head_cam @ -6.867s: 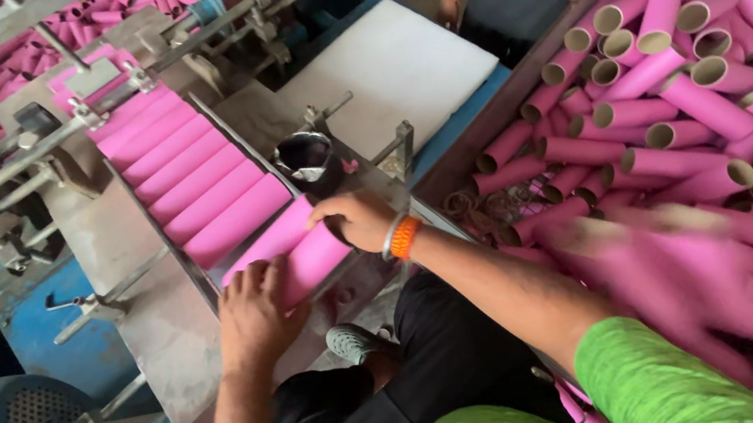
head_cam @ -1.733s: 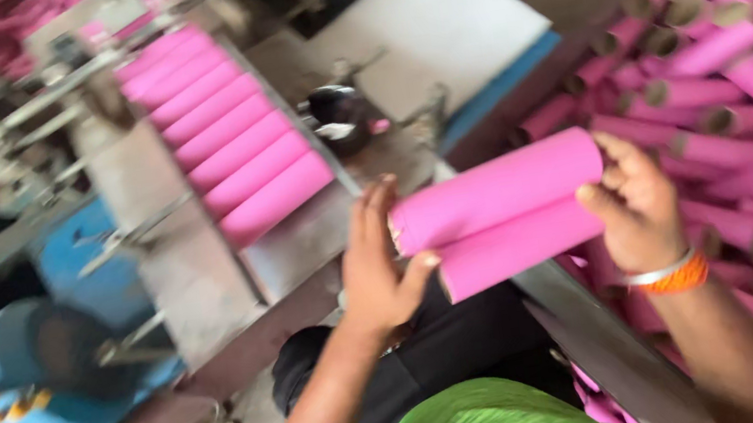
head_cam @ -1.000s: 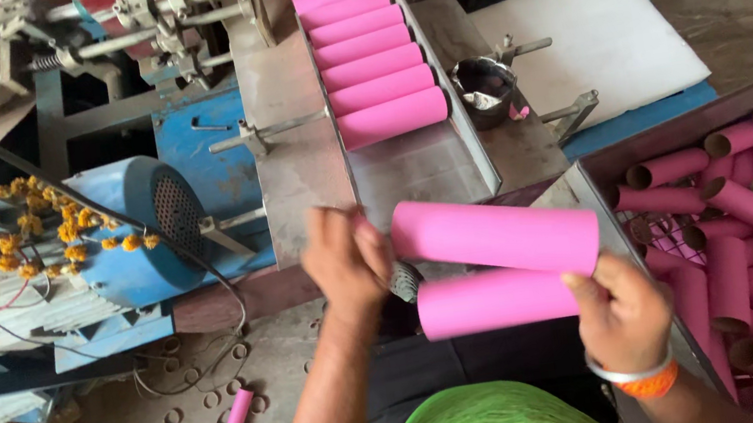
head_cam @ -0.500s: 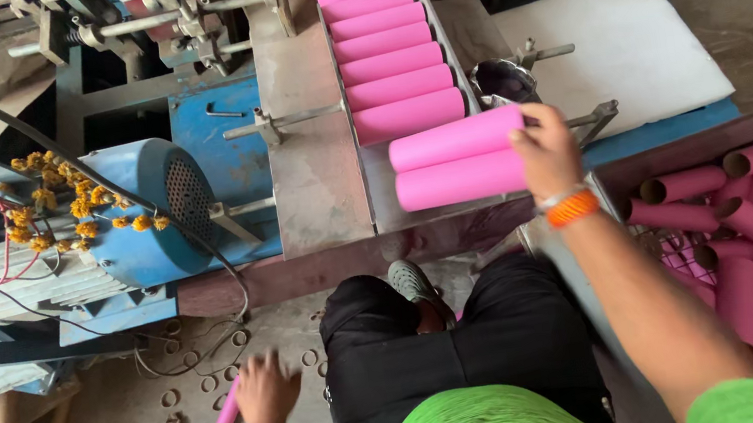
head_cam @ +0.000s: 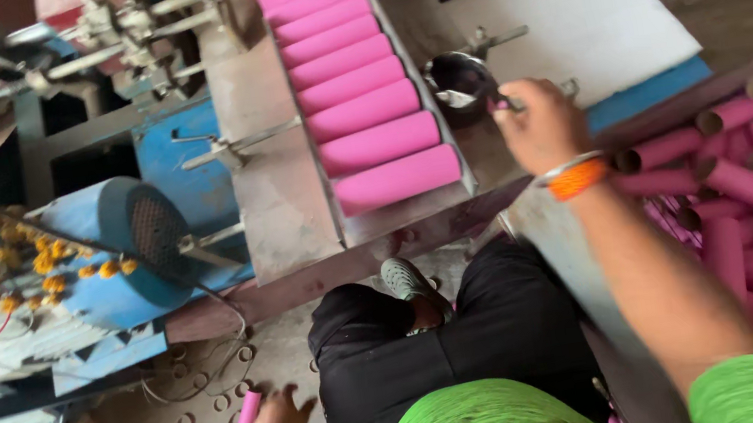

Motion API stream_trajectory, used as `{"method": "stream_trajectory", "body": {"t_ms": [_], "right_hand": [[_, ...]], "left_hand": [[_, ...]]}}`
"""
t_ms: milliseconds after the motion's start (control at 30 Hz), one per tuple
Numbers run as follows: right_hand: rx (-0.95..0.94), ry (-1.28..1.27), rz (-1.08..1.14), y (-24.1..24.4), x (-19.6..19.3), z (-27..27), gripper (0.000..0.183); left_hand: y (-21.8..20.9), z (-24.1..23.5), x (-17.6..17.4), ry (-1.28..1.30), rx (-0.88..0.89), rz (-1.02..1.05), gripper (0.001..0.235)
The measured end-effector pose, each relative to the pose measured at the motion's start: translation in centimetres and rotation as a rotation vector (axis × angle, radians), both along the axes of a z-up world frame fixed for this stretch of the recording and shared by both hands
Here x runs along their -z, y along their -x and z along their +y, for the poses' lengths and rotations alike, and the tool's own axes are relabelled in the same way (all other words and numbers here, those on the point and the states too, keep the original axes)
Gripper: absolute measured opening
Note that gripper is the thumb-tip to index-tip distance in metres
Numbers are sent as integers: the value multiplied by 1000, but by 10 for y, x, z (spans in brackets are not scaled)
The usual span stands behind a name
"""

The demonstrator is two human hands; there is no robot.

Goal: The person repeatedly picks up pink paper tubes from a conveyor belt and places them into a large bin. The task involves continuous manual handling of the tubes as they move along the belt.

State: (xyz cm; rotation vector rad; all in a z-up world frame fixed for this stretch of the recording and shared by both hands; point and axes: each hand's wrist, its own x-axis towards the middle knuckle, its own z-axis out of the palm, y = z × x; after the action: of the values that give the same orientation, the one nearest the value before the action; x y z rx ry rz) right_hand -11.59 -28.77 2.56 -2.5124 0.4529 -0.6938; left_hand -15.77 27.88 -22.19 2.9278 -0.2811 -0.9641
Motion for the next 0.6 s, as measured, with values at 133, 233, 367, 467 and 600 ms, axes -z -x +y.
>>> {"method": "stream_trajectory", "body": {"t_ms": [133,233,367,467,600], "right_hand": [[104,-89,91,105,8,-99,26],[326,-80,150,210,50,-178,27],[542,-181,296,333,127,-212,29],[565,-367,416,382,171,-205,41],[629,-119,719,391,201,-188,61]], "left_hand": [[-34,-41,-69,411,-31,-190,36],[-47,-81,-118,626,59,-403,24],[-69,-136,-148,585,308,-448,12],[-69,-170,-149,608,401,-448,10],[-66,-206,-149,845,579,-645,9]]}}
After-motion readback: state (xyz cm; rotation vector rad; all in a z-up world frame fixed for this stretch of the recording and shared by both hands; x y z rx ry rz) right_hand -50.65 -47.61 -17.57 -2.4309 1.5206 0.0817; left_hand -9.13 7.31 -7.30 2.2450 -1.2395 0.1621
